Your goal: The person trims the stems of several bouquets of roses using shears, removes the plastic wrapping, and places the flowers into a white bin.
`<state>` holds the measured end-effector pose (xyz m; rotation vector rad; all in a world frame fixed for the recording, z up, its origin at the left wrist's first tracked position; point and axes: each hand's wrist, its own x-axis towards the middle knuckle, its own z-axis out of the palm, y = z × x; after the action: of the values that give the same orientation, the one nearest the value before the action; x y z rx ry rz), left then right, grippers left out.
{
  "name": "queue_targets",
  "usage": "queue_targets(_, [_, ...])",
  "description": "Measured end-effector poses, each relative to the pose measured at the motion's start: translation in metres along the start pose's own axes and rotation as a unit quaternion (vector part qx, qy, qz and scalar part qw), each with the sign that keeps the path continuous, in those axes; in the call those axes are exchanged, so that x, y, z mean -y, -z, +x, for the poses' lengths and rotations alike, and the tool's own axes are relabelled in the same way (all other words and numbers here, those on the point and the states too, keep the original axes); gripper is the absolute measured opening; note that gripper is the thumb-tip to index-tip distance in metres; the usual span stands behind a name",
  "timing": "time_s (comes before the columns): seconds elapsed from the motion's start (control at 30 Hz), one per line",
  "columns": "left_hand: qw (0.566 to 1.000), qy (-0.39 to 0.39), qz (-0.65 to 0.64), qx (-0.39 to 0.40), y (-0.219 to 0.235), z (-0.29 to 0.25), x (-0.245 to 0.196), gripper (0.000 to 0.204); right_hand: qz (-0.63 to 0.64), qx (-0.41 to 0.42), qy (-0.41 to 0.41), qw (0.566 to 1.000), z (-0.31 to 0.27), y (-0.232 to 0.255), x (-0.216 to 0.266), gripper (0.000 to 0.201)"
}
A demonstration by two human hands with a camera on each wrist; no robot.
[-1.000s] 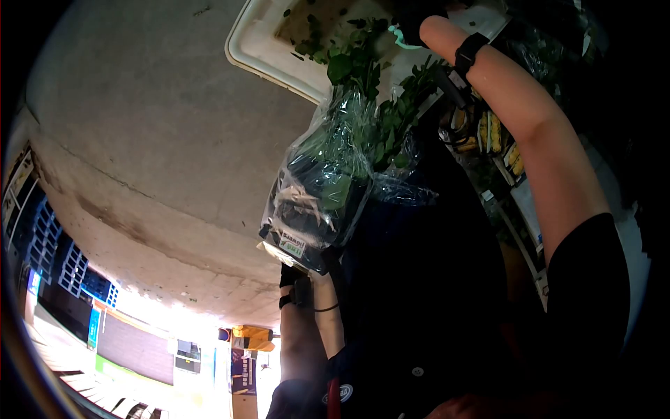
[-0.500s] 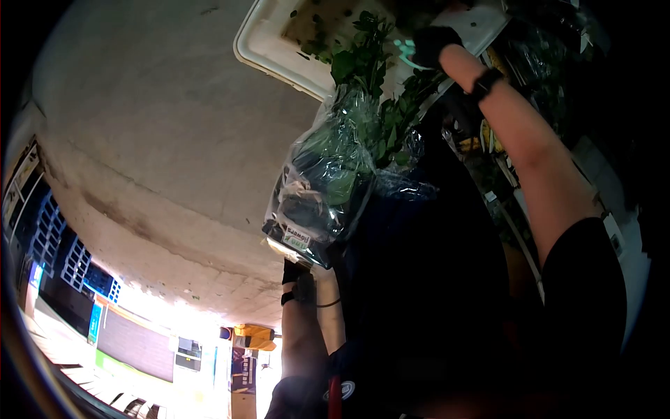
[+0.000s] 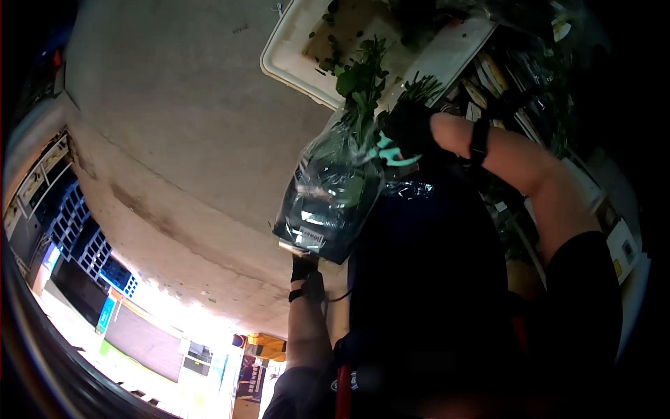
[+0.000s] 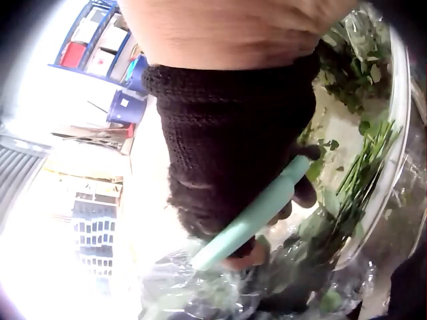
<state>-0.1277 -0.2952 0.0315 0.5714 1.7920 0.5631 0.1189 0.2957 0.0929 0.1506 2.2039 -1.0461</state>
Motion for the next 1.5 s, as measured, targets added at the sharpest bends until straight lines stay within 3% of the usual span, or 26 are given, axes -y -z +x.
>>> queue_targets(0.1, [0.998, 0.06, -0.018, -0.026, 0.011, -0.038, -0.015, 0.043, 0.2, 0.061, 0.069, 0.975, -0.062, 0.007, 0.019, 0.023])
queue_targets(0.2, [0.991, 0.116, -0.038, -0.05, 0.019, -0.062, -0.061, 0.04, 0.015, -0.009, 0.152, 0.988, -0.122, -0.009, 0.034, 0.028])
queue_targets(0.23, [0.995, 0.087, 0.053, -0.008, 0.029, -0.064, -0.089, 0.041, -0.03, -0.007, 0.153, 0.988, -0.144, -0.003, 0.043, 0.03])
queue_targets(0.3, [0.991, 0.055, 0.121, 0.019, 0.04, -0.068, -0.129, 0.044, 0.031, -0.084, 0.156, 0.984, -0.177, -0.036, 0.032, 0.034])
queue_targets(0.37, [0.989, 0.005, 0.146, -0.015, 0.038, -0.075, -0.165, 0.041, 0.098, 0.092, -0.003, 0.991, -0.203, -0.041, 0.035, 0.034])
queue_targets(0.4, [0.978, -0.047, 0.197, -0.044, 0.033, -0.077, -0.202, 0.036, 0.028, 0.119, -0.001, 0.992, -0.215, -0.047, 0.039, 0.034])
queue_targets(0.43, [0.995, 0.052, 0.04, -0.075, 0.025, -0.071, -0.239, 0.03, -0.042, 0.145, 0.0, 0.989, -0.232, -0.057, 0.038, 0.034])
queue_targets(0.47, [0.996, 0.032, 0.045, -0.072, 0.017, -0.068, -0.286, 0.027, -0.007, 0.155, -0.095, 0.983, -0.241, -0.086, 0.035, 0.033])
queue_targets(0.5, [0.996, 0.012, 0.051, -0.069, 0.011, -0.069, -0.323, 0.024, -0.04, 0.137, -0.09, 0.986, -0.255, -0.1, 0.037, 0.031])
queue_targets(0.57, [0.981, 0.09, -0.152, -0.079, 0.009, -0.067, -0.352, 0.02, -0.038, 0.048, -0.117, 0.991, -0.282, -0.106, 0.043, 0.028])
queue_targets(0.63, [0.996, 0.013, -0.014, -0.09, 0.006, -0.071, -0.38, 0.021, 0.031, -0.097, -0.167, 0.981, -0.305, -0.105, 0.046, 0.026])
queue_targets(0.7, [0.985, -0.089, 0.119, -0.092, 0.006, -0.078, -0.413, 0.027, 0.01, -0.401, -0.083, 0.912, -0.316, -0.123, 0.038, 0.02])
queue_targets(0.73, [0.995, -0.056, 0.013, -0.083, 0.011, -0.084, -0.421, 0.036, 0.326, -0.393, -0.097, 0.854, -0.313, -0.143, 0.031, 0.021])
queue_targets(0.77, [0.992, -0.022, -0.094, -0.082, 0.015, -0.09, -0.429, 0.046, 0.607, -0.354, -0.091, 0.705, -0.303, -0.173, 0.016, 0.023])
queue_targets(0.8, [0.995, -0.046, -0.014, -0.092, 0.005, -0.099, -0.47, 0.044, 0.443, -0.345, -0.191, 0.805, -0.321, -0.163, 0.03, 0.024])
queue_targets(0.83, [0.992, -0.017, -0.09, -0.09, 0.009, -0.102, -0.486, 0.043, 0.264, -0.308, -0.29, 0.867, -0.338, -0.151, 0.045, 0.026])
queue_targets(0.87, [0.963, 0.014, -0.262, -0.066, 0.015, -0.102, -0.505, 0.041, 0.27, -0.305, -0.309, 0.859, -0.353, -0.163, 0.052, 0.025])
queue_targets(0.93, [0.995, -0.047, -0.067, -0.06, 0.013, -0.104, -0.552, 0.037, 0.284, -0.295, -0.339, 0.847, -0.367, -0.187, 0.056, 0.025])
queue_targets(1.03, [0.998, -0.04, -0.048, -0.022, -0.004, -0.105, -0.617, 0.034, 0.274, -0.302, -0.388, 0.827, -0.4, -0.229, 0.075, 0.034])
queue_targets(1.07, [0.987, 0.014, -0.158, 0.011, -0.013, -0.105, -0.641, 0.032, 0.299, -0.335, -0.397, 0.8, -0.415, -0.24, 0.086, 0.035])
queue_targets(1.1, [0.991, 0.036, -0.128, 0.007, -0.031, -0.108, -0.664, 0.029, 0.324, -0.367, -0.406, 0.772, -0.429, -0.253, 0.096, 0.036])
queue_targets(1.2, [0.941, -0.195, 0.235, 0.144, -0.03, -0.048, -0.643, 0.043, 0.364, -0.365, -0.477, 0.712, -0.416, -0.347, 0.088, 0.035])
queue_targets(1.23, [0.882, -0.265, 0.351, 0.169, -0.041, -0.022, -0.64, 0.052, 0.389, -0.337, -0.504, 0.694, -0.426, -0.354, 0.098, 0.036])
queue_targets(1.27, [0.869, -0.276, 0.367, 0.182, -0.062, 0.01, -0.627, 0.048, 0.412, -0.328, -0.517, 0.676, -0.435, -0.359, 0.109, 0.035])
queue_targets(1.37, [0.854, -0.306, 0.356, 0.223, -0.245, 0.044, -0.664, 0.038, 0.435, -0.331, -0.533, 0.646, -0.418, -0.426, 0.119, 0.036])
queue_targets(1.5, [0.78, -0.427, 0.339, 0.306, -0.473, 0.062, -0.666, 0.028, 0.458, -0.332, -0.536, 0.626, -0.418, -0.479, 0.148, 0.038])
